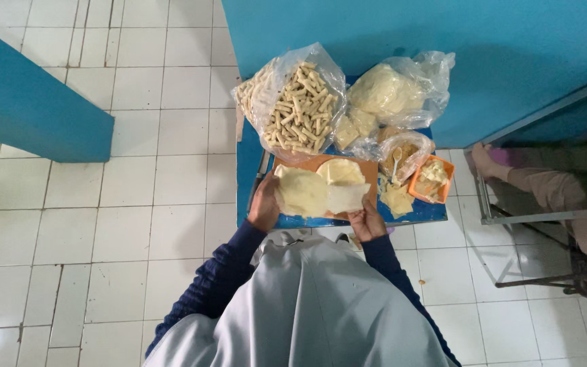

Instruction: The person flattens and shapes pieces of dough by hand on a small board, pressing and stretching them into rounds. They then cut a flattened dough round into wedge-shaped pieces with a knife and place the dough pieces into a plastic bag.

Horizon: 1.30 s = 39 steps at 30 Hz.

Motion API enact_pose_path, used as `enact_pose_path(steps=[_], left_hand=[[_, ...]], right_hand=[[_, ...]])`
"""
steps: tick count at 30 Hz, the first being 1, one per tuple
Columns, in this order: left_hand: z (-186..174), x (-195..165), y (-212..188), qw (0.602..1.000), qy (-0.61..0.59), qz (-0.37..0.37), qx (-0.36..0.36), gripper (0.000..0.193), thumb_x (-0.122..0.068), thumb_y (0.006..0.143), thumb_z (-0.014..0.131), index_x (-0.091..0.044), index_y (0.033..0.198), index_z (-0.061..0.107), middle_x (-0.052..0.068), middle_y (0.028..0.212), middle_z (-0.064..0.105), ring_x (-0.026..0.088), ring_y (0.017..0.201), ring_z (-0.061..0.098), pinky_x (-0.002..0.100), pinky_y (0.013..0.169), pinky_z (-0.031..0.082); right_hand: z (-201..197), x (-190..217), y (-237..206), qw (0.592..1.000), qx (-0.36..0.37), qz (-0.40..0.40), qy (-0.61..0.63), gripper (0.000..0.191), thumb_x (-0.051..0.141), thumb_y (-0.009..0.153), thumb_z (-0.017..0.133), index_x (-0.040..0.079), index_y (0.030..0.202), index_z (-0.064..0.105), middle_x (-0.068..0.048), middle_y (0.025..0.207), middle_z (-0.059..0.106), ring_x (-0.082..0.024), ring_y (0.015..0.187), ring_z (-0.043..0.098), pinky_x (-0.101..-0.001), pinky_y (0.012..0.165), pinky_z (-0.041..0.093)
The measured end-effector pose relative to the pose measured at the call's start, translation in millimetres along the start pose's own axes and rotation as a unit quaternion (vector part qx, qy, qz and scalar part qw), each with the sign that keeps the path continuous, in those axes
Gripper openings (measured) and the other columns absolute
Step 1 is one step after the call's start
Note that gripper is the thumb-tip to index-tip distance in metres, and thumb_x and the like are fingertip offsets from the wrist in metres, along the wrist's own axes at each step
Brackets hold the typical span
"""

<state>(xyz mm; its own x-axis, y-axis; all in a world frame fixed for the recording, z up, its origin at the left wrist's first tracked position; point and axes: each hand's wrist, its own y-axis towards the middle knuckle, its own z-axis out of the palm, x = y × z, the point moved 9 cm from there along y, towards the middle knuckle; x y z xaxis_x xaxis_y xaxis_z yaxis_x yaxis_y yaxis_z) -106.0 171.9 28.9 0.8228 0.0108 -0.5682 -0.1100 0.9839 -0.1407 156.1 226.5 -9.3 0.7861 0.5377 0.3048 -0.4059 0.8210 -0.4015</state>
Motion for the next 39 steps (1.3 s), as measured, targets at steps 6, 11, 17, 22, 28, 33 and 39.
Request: enact_pose_path(steps=[6, 11, 17, 22, 28, 33, 39], left_hand=[[1.5, -35.9, -23.6, 0.997, 0.019, 0.011, -0.069, 0.034, -0.023, 0.110, 0.040, -0.003, 0.133, 0.054, 0.008, 0.121, 0.064, 0.018, 0.110, 0.063, 0.032, 0.096, 0.051], [1.9, -51.8, -28.3, 0.993, 0.072, 0.056, -0.073, 0.027, -0.014, 0.106, 0.042, -0.004, 0.128, 0.054, 0.006, 0.118, 0.062, 0.015, 0.107, 0.061, 0.030, 0.095, 0.050], [4.3, -53.3, -40.4, 0.994, 0.038, 0.046, -0.091, 0.018, -0.014, 0.107, 0.045, -0.006, 0.121, 0.054, 0.003, 0.111, 0.061, 0.013, 0.104, 0.061, 0.029, 0.091, 0.051], [6.4, -54.3, -50.0, 0.992, 0.031, 0.035, -0.115, 0.019, -0.015, 0.105, 0.045, -0.008, 0.119, 0.056, 0.002, 0.110, 0.062, 0.012, 0.099, 0.062, 0.028, 0.085, 0.050], [23.6, -49.7, -49.6, 0.994, 0.054, 0.016, -0.093, 0.021, -0.022, 0.107, 0.046, -0.008, 0.120, 0.054, 0.003, 0.112, 0.062, 0.014, 0.101, 0.061, 0.031, 0.086, 0.050], [40.0, -32.2, -43.3, 0.999, 0.026, 0.005, -0.044, 0.033, -0.030, 0.109, 0.046, -0.007, 0.132, 0.052, 0.006, 0.126, 0.061, 0.019, 0.117, 0.061, 0.034, 0.098, 0.049], [60.1, 5.5, -17.3, 0.996, -0.018, -0.082, -0.012, 0.054, -0.048, 0.105, 0.043, -0.006, 0.138, 0.051, 0.010, 0.133, 0.063, 0.025, 0.119, 0.062, 0.038, 0.096, 0.052]], right_hand=[[-3.0, 86.3, -17.4, 0.958, -0.059, -0.164, -0.228, 0.031, 0.022, 0.111, 0.057, 0.003, 0.135, 0.061, -0.008, 0.116, 0.072, -0.022, 0.099, 0.068, -0.0348, 0.078, 0.051], [66.3, 91.9, -11.4, 0.700, -0.012, -0.354, -0.620, 0.029, 0.015, 0.108, 0.057, -0.003, 0.128, 0.066, -0.013, 0.115, 0.074, -0.022, 0.106, 0.070, -0.0350, 0.092, 0.055], [96.5, -23.8, -8.9, 0.362, 0.155, -0.370, -0.842, 0.039, 0.010, 0.098, 0.061, 0.003, 0.136, 0.060, -0.018, 0.138, 0.063, -0.034, 0.133, 0.057, -0.0450, 0.112, 0.045], [83.2, -35.1, -21.8, 0.303, 0.183, -0.390, -0.850, 0.050, 0.010, 0.095, 0.061, 0.004, 0.145, 0.056, -0.016, 0.150, 0.055, -0.033, 0.143, 0.048, -0.0446, 0.118, 0.039], [66.9, -33.7, -20.0, 0.335, 0.197, -0.339, -0.857, 0.062, 0.023, 0.098, 0.062, 0.006, 0.154, 0.042, -0.015, 0.158, 0.043, -0.033, 0.149, 0.037, -0.0507, 0.120, 0.031], [60.6, -22.5, -10.8, 0.272, 0.150, -0.290, -0.905, 0.074, 0.035, 0.098, 0.057, 0.005, 0.158, 0.027, -0.020, 0.164, 0.029, -0.036, 0.153, 0.023, -0.0598, 0.119, 0.016], [122.0, -10.7, -33.3, 0.424, 0.171, -0.363, -0.812, 0.058, 0.023, 0.100, 0.063, 0.010, 0.154, 0.045, -0.012, 0.157, 0.048, -0.031, 0.148, 0.044, -0.0484, 0.122, 0.036]])
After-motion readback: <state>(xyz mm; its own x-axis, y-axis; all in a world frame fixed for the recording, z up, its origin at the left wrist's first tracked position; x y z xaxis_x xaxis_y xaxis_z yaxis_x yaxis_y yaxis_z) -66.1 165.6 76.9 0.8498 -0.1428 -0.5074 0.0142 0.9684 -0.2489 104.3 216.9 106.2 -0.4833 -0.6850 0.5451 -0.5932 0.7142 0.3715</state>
